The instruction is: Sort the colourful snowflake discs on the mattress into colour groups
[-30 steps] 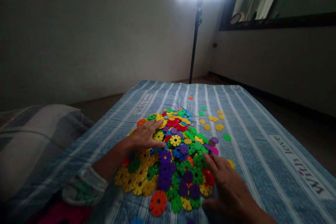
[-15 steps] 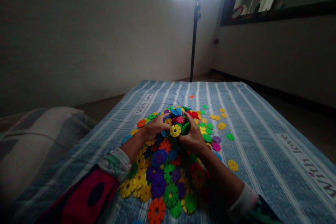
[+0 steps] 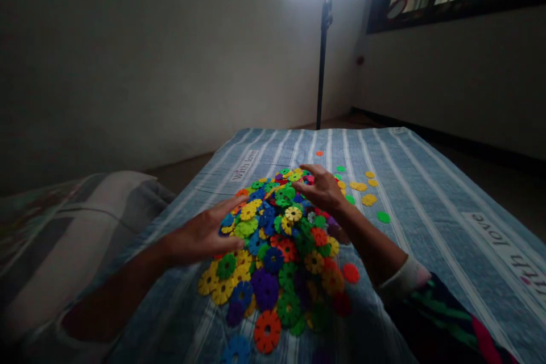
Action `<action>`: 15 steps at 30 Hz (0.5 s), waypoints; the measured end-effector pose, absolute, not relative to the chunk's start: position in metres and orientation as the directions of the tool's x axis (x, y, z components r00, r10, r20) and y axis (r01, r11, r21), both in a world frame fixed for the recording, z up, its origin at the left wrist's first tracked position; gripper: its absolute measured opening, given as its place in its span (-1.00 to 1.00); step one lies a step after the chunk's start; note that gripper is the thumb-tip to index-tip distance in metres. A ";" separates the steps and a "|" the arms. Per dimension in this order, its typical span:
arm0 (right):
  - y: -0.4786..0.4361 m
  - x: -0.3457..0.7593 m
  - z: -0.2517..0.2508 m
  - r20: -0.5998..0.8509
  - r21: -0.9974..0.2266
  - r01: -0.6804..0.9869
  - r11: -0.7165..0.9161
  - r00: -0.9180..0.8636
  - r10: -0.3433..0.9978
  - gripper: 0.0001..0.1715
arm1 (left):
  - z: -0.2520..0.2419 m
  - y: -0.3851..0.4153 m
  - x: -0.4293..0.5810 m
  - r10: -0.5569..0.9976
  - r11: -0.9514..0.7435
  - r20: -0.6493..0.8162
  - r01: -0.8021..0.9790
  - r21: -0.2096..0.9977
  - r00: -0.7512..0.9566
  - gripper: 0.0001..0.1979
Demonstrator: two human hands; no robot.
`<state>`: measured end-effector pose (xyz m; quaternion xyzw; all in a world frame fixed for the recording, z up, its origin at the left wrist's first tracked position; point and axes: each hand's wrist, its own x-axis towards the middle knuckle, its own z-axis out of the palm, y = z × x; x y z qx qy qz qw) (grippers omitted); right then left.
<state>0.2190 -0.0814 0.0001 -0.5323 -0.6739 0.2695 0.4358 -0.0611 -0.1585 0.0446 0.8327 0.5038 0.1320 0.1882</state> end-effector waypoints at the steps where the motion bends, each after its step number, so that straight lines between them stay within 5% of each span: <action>1: -0.073 0.233 -0.006 0.297 -0.747 0.613 0.256 -0.036 0.954 -0.36 | 0.033 -0.179 -0.072 0.894 -0.421 0.021 0.823 0.381 0.448 -0.06; 5: -0.044 0.268 -0.032 0.161 -0.581 0.813 0.045 0.061 0.985 -0.23 | -0.032 -0.246 -0.091 0.939 -0.338 0.012 0.918 0.206 0.343 0.26; 7: -0.036 0.265 -0.040 0.103 -0.576 0.817 0.015 0.054 0.993 -0.27 | -0.055 -0.256 -0.082 0.964 -0.266 0.039 0.946 0.185 0.263 0.24; 11: -0.037 0.229 -0.045 0.101 -0.730 0.677 0.088 -0.021 0.995 -0.39 | -0.059 -0.227 -0.046 0.977 -0.209 0.103 0.934 0.289 0.187 0.01; 15: -0.045 0.198 -0.046 0.063 -0.948 0.312 0.066 -0.020 0.998 -0.24 | -0.045 -0.175 -0.012 0.944 -0.316 0.243 0.827 0.465 0.224 -0.14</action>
